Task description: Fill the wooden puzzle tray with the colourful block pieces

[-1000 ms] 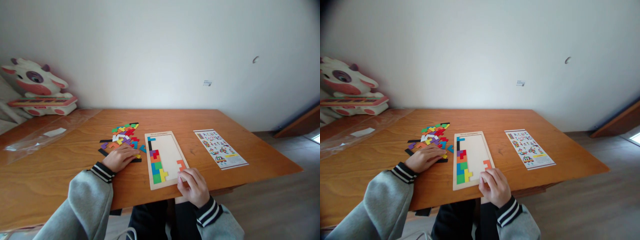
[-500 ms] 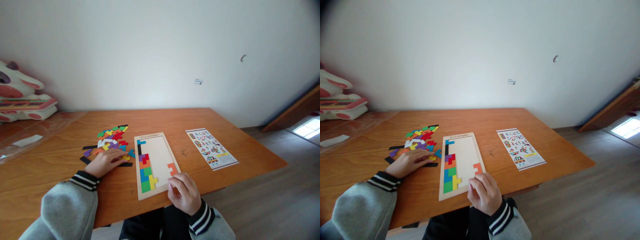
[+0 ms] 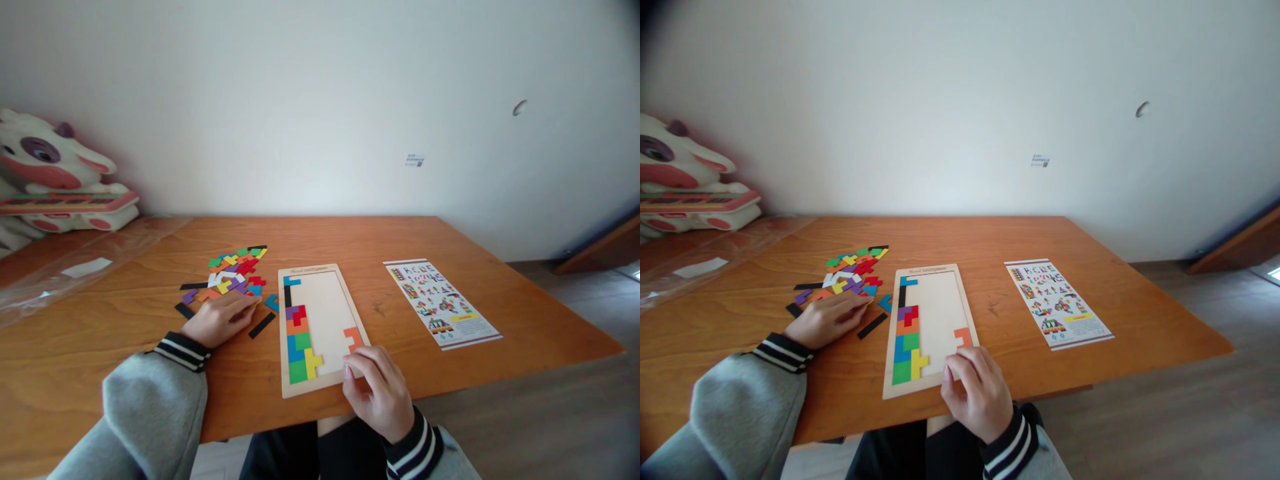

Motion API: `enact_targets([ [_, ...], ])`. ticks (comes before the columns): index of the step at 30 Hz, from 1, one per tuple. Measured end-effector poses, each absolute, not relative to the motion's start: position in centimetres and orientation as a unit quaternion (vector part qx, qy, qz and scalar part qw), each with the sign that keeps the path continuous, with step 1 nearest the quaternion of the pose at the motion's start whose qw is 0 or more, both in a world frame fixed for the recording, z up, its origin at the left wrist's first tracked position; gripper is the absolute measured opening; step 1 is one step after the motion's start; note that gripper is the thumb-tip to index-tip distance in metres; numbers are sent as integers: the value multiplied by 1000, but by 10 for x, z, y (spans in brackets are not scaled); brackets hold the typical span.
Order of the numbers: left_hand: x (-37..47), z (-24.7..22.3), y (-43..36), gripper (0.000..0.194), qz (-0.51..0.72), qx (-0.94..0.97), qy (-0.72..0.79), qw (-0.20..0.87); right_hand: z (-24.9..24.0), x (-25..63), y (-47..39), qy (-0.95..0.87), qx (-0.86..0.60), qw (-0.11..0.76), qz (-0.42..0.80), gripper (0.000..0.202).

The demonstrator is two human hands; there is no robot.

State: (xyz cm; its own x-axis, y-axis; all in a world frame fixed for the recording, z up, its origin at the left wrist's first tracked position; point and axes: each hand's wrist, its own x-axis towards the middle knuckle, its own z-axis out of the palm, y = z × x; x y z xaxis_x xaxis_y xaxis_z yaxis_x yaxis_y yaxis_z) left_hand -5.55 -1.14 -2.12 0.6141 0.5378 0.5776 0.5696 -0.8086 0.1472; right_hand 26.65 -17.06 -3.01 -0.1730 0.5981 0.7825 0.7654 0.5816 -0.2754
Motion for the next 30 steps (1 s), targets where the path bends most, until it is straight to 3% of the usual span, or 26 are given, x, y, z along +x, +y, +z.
enact_targets([
  [6,-44,-23,-5,24,-348,-854,-388,-16,-28,266,-171,-764,-452,452,-85,18],
  [15,16,4,20,28,-497,-738,-425,-166,-26,266,-171,-773,-456,434,-76,18],
  [24,19,-11,3,25,-467,-735,-397,-291,11,276,-157,-768,-474,430,17,19],
  [30,16,-17,5,17,-439,-770,-398,-237,39,265,-82,-760,-515,369,144,22],
])
